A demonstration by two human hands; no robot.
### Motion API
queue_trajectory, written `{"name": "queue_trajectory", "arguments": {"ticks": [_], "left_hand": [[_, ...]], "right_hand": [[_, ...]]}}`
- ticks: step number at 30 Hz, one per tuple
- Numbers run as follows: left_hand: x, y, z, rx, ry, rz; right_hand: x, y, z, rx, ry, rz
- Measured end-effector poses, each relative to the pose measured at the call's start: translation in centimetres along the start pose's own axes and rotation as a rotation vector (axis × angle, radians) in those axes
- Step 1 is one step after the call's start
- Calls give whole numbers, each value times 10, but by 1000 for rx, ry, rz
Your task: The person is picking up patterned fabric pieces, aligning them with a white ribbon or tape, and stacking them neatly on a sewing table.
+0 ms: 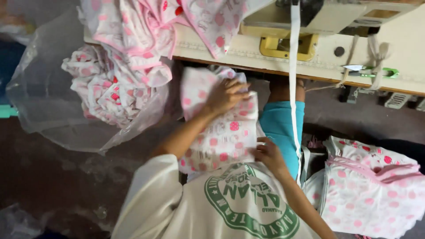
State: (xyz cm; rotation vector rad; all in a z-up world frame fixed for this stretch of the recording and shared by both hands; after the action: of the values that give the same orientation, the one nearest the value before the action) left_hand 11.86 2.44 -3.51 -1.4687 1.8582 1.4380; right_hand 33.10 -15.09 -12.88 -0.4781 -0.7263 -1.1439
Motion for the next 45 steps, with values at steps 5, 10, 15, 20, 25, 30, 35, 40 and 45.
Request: {"name": "queue_trajectory", "arguments": {"ticks": [5,10,15,20,25,30,35,40,45], "left_hand": [[87,-85,70,-140,524,225],[18,-18,35,597,772,45],[-36,119,30,260,767,-3],[-219,196,-66,2,217,-108],[-212,56,69,187,239,-28],[-187,6,77,-288,359,82],[-162,-6,42,-171,246,-31],[-151,-11,33,-90,184,-61],[-157,-12,47,-112,174,-53]], "right_hand": [[-1,81,36,811,289,-508],[4,17,182,556,755,-434],[-20,-45,150,849,80,456],[12,-32,121,812,-24,315],[-17,-10,80,667,528,43],[-34,81,119,646,435,-545],[-70,113,253,217,615,-435],[32,93,326,-331,720,-470],[49,49,243,-66,616,-472]]}}
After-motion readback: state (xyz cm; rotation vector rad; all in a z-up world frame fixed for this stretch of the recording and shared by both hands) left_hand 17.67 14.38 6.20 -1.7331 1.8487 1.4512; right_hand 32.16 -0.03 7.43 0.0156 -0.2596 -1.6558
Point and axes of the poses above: each hand's wrist, its own x-axis away from the middle knuckle, its own y-axis out of the back of the hand, z = x × y, the point moved 6 cm from there along -x, towards the middle knuckle, and after that the axes turned 10 degrees about x, right-handed, at the moved point
